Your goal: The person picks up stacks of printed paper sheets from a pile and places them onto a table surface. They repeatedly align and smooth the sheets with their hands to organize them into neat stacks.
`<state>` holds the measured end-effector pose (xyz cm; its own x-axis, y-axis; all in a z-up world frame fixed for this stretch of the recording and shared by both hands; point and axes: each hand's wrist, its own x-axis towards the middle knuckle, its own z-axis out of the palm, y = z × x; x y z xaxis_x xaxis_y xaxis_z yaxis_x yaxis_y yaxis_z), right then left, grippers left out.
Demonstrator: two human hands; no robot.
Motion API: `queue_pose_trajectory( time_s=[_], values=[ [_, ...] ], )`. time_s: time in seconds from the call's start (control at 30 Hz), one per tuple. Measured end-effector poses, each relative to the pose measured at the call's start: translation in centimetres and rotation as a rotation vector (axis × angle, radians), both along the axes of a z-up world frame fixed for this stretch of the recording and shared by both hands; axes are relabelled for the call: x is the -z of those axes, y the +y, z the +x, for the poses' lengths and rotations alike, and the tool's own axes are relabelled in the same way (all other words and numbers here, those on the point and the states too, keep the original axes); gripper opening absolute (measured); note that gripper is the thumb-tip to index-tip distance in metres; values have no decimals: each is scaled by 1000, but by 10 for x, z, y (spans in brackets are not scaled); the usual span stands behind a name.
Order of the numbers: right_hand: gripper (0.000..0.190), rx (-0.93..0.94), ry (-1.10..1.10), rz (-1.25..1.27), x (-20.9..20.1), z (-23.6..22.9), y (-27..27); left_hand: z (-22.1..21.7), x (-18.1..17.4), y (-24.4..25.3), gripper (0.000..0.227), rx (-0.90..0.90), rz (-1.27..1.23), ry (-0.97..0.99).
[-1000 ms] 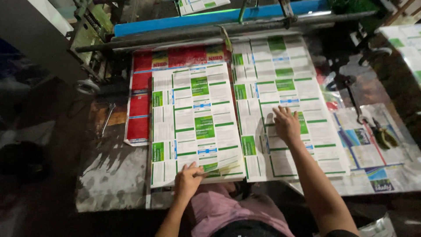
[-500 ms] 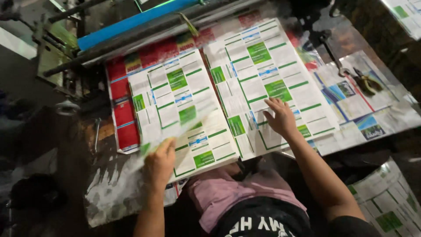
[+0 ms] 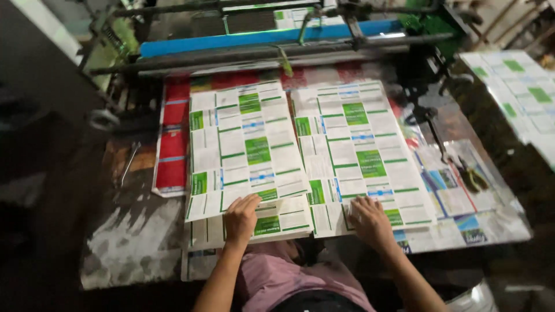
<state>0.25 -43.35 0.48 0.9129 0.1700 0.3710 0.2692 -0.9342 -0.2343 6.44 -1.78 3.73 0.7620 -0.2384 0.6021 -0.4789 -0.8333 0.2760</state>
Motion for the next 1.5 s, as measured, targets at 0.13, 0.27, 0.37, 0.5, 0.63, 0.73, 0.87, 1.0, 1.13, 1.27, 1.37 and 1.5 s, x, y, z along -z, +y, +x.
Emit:
queue_pose_trajectory(
  time_s=[0.13,0.27,0.37,0.5,0.63,0.73,0.87,1.0,1.13,1.27,1.37,1.5],
  values=[
    [52,-76,4,-52,-28,-4,5,-5,-10,-12,31,-11,-10,38],
    [16,-151,-14,-40,-82,-11,34,12,-12,-11,25,63,-20,-50],
    [38,-129,60,-154,-63,-7,21,48,-3,-7,30,51,-8,-86],
    [54,-167,92,-85,-50,-10,0,100,-3,-1,32,84,-3,-89],
    [89,-205,284,-120,-3,-14,-31,159,14,5,45,78,27,78],
    [85,-223,344,-127,16,-17,-42,174,9,-4,47,43,67,273],
    [25,-273,291,-12,-15,-24,-33,129,8,-24,51,104,26,151],
    [17,-181,203,278,-5,-24,-39,14,-23,-34,38,100,12,392],
    [20,-136,53,115,7,-27,-38,-45,14,-10,52,172,24,331],
    [16,-107,76,165,-1,-22,-41,-67,34,9,66,140,162,280],
    [17,-114,363,147,-33,-6,-43,-70,33,17,49,163,205,183],
    [11,-236,484,134,-47,14,-51,-65,31,17,54,166,210,237]
  ],
)
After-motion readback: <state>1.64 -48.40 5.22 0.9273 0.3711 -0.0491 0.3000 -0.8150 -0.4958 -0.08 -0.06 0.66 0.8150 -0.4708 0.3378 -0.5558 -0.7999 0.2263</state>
